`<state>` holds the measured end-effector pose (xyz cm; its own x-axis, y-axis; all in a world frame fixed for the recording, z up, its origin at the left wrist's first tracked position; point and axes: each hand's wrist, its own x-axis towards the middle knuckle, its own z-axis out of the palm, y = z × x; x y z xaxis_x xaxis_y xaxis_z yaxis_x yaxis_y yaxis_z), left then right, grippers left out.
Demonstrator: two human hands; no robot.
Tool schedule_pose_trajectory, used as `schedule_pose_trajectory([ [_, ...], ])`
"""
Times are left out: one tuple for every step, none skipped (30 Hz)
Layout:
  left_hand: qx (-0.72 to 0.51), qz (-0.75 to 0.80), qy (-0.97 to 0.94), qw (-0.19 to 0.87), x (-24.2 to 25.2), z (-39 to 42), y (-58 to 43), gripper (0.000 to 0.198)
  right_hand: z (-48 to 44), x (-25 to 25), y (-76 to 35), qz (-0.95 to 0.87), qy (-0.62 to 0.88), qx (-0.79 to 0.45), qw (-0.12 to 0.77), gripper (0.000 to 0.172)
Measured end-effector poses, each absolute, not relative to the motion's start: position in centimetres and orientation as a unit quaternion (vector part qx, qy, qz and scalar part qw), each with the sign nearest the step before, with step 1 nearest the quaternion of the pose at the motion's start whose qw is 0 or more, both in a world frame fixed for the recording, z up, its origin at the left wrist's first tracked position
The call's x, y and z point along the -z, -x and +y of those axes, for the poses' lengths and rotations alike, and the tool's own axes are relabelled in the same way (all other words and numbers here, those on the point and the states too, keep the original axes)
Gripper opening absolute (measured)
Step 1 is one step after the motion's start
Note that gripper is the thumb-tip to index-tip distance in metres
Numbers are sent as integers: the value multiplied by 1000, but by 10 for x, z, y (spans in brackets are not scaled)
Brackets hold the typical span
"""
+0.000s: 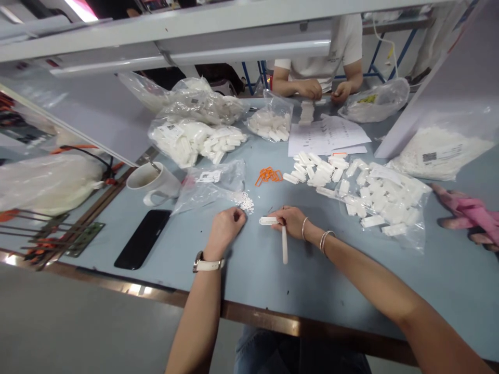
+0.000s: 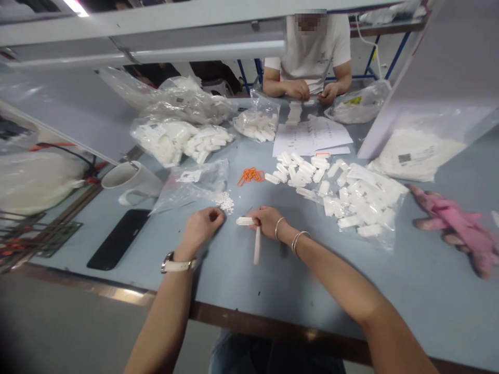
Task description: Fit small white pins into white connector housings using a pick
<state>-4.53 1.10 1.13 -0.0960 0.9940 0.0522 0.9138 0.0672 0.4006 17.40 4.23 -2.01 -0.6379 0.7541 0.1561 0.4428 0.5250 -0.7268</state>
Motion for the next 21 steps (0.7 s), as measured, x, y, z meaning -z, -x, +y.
schedule_pose_trajectory([
  [-171, 719, -663, 121, -11, 11, 46, 16, 42, 21, -174, -841, 356, -332, 235, 23],
  [-173, 717, -665, 121, -11, 11, 46, 15, 42, 22, -174, -841, 357, -330, 237, 23],
  [-176, 714, -667, 120, -12, 11, 46, 15, 43, 22, -174, -841, 358, -328, 238, 24],
  [-182, 711, -669, 119, -12, 12, 47, 15, 43, 23, -174, -841, 360, -327, 237, 25],
  [-191, 706, -671, 120, -12, 11, 47, 16, 43, 23, -174, -841, 362, -327, 235, 26],
  [-203, 701, -672, 127, -12, 11, 46, 17, 43, 23, -174, -841, 363, -328, 233, 27],
  [-218, 694, -672, 139, -12, 11, 46, 17, 43, 23, -174, -840, 363, -329, 232, 28],
  [-236, 686, -670, 157, -12, 11, 45, 18, 43, 23, -175, -840, 362, -331, 232, 29],
  [-256, 675, -669, 178, -12, 11, 43, 19, 42, 22, -175, -839, 361, -333, 232, 30],
  [-278, 660, -669, 198, -12, 10, 41, 20, 42, 22, -175, -839, 360, -335, 234, 31],
  [-299, 641, -673, 216, -12, 10, 39, 21, 42, 22, -175, -838, 359, -337, 236, 31],
  [-317, 616, -683, 232, -12, 9, 36, 21, 42, 22, -175, -836, 359, -339, 239, 31],
  [-330, 589, -696, 245, -12, 9, 33, 20, 42, 22, -175, -834, 361, -340, 242, 31],
  [-336, 562, -711, 256, -13, 8, 29, 20, 42, 22, -175, -832, 363, -340, 244, 31],
  [-336, 538, -726, 265, -13, 7, 26, 19, 42, 22, -175, -831, 365, -339, 247, 32],
  [-333, 521, -738, 270, -13, 7, 23, 18, 42, 23, -175, -831, 365, -338, 249, 32],
  [-328, 510, -747, 272, -13, 6, 21, 17, 42, 24, -174, -831, 364, -337, 251, 32],
  [-323, 504, -753, 272, -13, 6, 19, 16, 42, 24, -174, -832, 362, -337, 253, 33],
  [-318, 500, -759, 271, -12, 6, 17, 15, 43, 25, -174, -832, 360, -337, 255, 33],
  [-314, 495, -764, 269, -11, 6, 16, 15, 43, 25, -174, -831, 360, -337, 257, 33],
  [-312, 489, -769, 267, -9, 6, 16, 14, 43, 25, -173, -831, 360, -337, 256, 33],
])
